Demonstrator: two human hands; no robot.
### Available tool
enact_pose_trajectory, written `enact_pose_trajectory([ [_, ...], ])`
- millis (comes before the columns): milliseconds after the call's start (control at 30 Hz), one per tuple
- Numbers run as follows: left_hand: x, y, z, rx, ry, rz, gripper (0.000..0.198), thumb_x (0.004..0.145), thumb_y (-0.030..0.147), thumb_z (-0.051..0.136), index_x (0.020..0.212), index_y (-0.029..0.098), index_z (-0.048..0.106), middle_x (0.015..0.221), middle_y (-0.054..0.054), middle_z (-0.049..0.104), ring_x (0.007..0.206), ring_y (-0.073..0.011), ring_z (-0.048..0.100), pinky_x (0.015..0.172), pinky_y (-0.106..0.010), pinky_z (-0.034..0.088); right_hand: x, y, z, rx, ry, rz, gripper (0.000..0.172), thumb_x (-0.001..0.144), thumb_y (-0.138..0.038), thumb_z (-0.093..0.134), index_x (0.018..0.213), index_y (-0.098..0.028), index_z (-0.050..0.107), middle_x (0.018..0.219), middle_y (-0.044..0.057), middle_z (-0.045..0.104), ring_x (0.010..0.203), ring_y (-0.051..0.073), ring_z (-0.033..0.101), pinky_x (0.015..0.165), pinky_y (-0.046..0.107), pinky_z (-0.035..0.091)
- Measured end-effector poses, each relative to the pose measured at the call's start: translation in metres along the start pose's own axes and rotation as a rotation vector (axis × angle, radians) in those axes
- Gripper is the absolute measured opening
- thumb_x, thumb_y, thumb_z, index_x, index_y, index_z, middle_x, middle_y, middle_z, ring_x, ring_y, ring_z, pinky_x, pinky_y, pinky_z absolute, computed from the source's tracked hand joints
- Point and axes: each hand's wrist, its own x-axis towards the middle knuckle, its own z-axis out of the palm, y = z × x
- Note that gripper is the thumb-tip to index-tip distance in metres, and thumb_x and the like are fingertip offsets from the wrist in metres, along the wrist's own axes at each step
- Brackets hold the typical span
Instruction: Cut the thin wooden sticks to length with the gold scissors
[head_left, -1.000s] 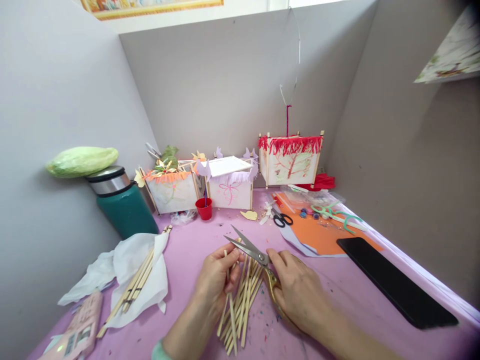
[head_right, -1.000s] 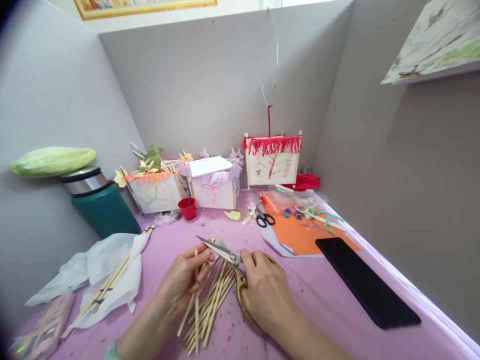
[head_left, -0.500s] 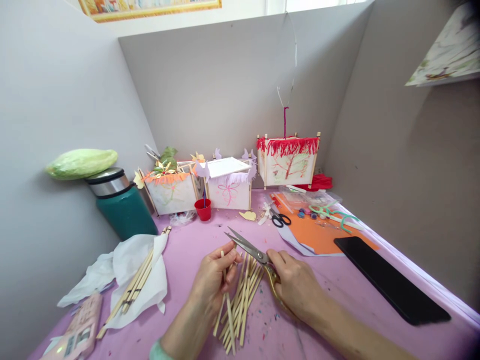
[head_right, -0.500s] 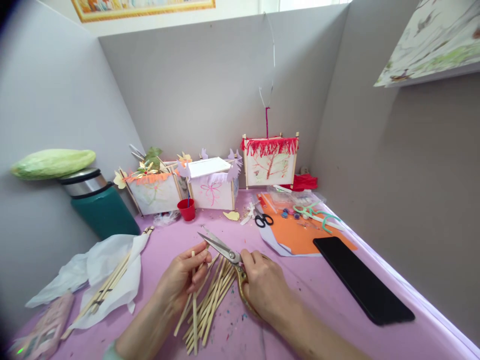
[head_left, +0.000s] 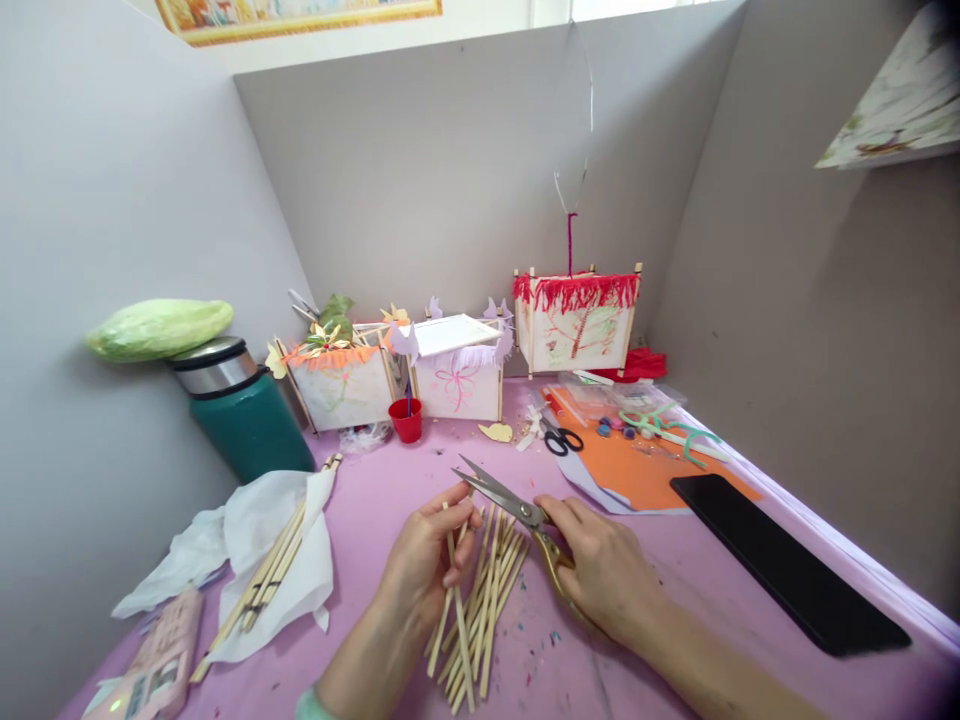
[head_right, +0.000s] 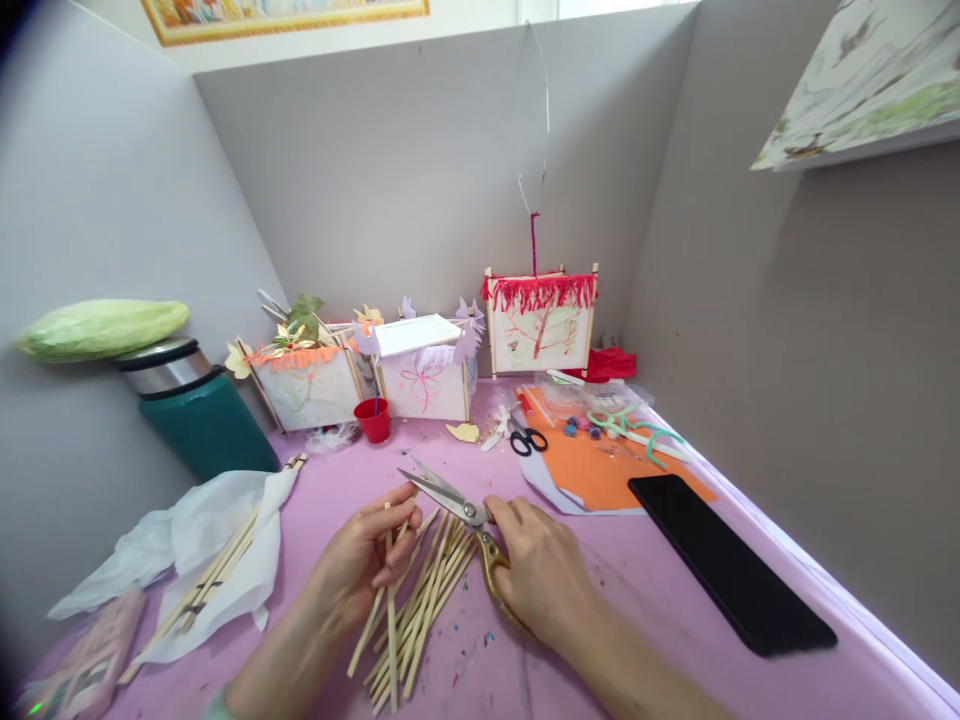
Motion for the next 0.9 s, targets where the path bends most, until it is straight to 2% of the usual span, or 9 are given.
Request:
enact_pose_trajectory([
  [100, 0.001, -0.002, 0.001, 0.019, -0.033, 0.017, 0.01, 0.071, 0.016, 0.066, 0.078, 0.013, 0.059, 0.057, 0.003, 0.055, 0.029, -0.0001, 0.027, 0.029, -0.014, 0.019, 0.0, -0.002, 0.0, -0.011, 0.0, -0.016, 0.047, 0.073, -0.012, 0.048, 0.119, -0.02, 0.053, 0.095, 0.005, 0.062, 0.082, 0.019, 0.059, 0.068, 0.028, 0.038],
  [333, 0.0, -0.003, 0.005, 0.081, 0.014, 0.05, 0.015, 0.068, 0.021, 0.07, 0.067, 0.012, 0.058, 0.045, 0.005, 0.046, 0.028, -0.0009, 0.028, 0.03, -0.015, 0.017, -0.001, -0.006, 0.001, -0.087, 0.037, -0.025, 0.052, 0.067, -0.009, 0.049, 0.117, -0.018, 0.055, 0.092, 0.006, 0.063, 0.079, 0.019, 0.058, 0.069, 0.027, 0.039],
  [433, 0.0, -0.003, 0.001, 0.123, 0.062, 0.039, 0.017, 0.068, 0.021, 0.071, 0.08, 0.012, 0.063, 0.041, 0.007, 0.044, 0.029, -0.0021, 0.026, 0.031, -0.016, 0.015, -0.002, -0.009, 0.001, -0.075, 0.0, 0.004, 0.042, 0.067, -0.007, 0.048, 0.105, -0.019, 0.06, 0.087, 0.005, 0.065, 0.071, 0.017, 0.059, 0.063, 0.026, 0.037],
  [533, 0.0, -0.004, -0.003, 0.157, 0.054, 0.045, 0.038, 0.071, 0.021, 0.069, 0.107, 0.011, 0.063, 0.037, 0.009, 0.04, 0.03, -0.0035, 0.025, 0.033, -0.016, 0.016, -0.001, -0.009, -0.001, -0.026, -0.043, 0.013, 0.027, 0.073, -0.01, 0.047, 0.094, -0.019, 0.062, 0.077, 0.003, 0.065, 0.067, 0.016, 0.059, 0.06, 0.025, 0.035],
  [600, 0.0, -0.004, -0.004, 0.132, 0.031, 0.041, 0.043, 0.073, 0.02, 0.067, 0.114, 0.011, 0.059, 0.038, 0.008, 0.041, 0.03, -0.0039, 0.025, 0.033, -0.016, 0.017, 0.0, -0.007, -0.001, 0.012, -0.043, 0.018, 0.023, 0.077, -0.013, 0.046, 0.093, -0.02, 0.062, 0.076, 0.002, 0.064, 0.068, 0.016, 0.06, 0.061, 0.025, 0.036],
  [767, 0.0, -0.001, 0.001, 0.012, 0.012, 0.013, 0.04, 0.075, 0.016, 0.062, 0.114, 0.011, 0.055, 0.056, 0.003, 0.055, 0.03, -0.0031, 0.029, 0.03, -0.016, 0.018, 0.003, 0.005, 0.004, 0.021, 0.084, 0.056, 0.034, 0.08, -0.016, 0.045, 0.112, -0.021, 0.057, 0.09, 0.004, 0.065, 0.077, 0.017, 0.061, 0.064, 0.026, 0.038],
  [900, -0.001, 0.001, 0.005, -0.004, -0.007, 0.016, 0.027, 0.074, 0.017, 0.064, 0.1, 0.013, 0.059, 0.059, 0.003, 0.055, 0.03, -0.0016, 0.029, 0.029, -0.015, 0.019, 0.002, 0.007, 0.005, 0.001, 0.089, 0.002, 0.043, 0.075, -0.014, 0.048, 0.118, -0.021, 0.054, 0.097, 0.005, 0.064, 0.08, 0.018, 0.06, 0.067, 0.026, 0.039],
])
